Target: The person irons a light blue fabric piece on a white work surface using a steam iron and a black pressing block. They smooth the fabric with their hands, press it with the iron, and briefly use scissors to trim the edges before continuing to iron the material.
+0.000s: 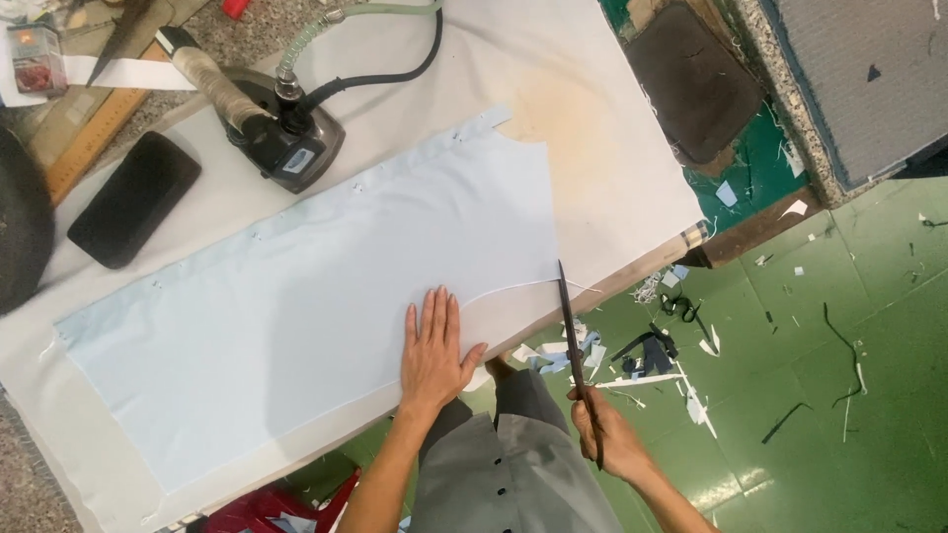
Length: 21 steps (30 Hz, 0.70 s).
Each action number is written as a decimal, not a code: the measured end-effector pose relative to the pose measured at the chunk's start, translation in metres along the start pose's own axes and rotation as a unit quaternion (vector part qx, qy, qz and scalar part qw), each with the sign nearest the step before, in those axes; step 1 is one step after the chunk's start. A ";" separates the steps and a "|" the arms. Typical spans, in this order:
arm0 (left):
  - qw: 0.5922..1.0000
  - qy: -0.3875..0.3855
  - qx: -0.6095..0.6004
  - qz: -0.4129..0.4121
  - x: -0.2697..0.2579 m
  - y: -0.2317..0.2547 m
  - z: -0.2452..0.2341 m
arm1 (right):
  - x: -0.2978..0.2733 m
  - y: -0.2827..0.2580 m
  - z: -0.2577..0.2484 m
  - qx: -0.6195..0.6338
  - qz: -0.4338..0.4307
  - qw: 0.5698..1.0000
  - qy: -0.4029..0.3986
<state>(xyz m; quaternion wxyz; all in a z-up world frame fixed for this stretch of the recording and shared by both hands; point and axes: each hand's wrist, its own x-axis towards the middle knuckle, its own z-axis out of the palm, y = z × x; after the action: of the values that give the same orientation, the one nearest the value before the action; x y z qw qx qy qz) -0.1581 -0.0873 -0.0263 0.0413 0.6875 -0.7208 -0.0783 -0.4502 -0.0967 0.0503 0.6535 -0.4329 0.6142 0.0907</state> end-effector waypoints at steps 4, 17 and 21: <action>1.000 0.013 -0.004 0.002 -0.001 0.000 0.001 | 0.004 0.009 0.004 0.047 -0.032 0.998 -0.003; 0.981 0.185 -0.057 0.007 -0.039 -0.025 -0.018 | 0.011 0.027 0.042 0.160 -0.116 0.976 0.089; 0.971 0.210 -0.057 -0.098 -0.086 -0.092 -0.049 | 0.004 -0.042 0.068 0.074 -0.044 0.985 0.147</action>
<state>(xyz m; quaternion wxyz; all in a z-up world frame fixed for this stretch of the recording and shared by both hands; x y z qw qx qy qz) -0.0547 -0.0079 0.0110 0.2236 0.7520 -0.6196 0.0232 -0.3727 -0.0783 0.0573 0.5893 -0.4190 0.6891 -0.0486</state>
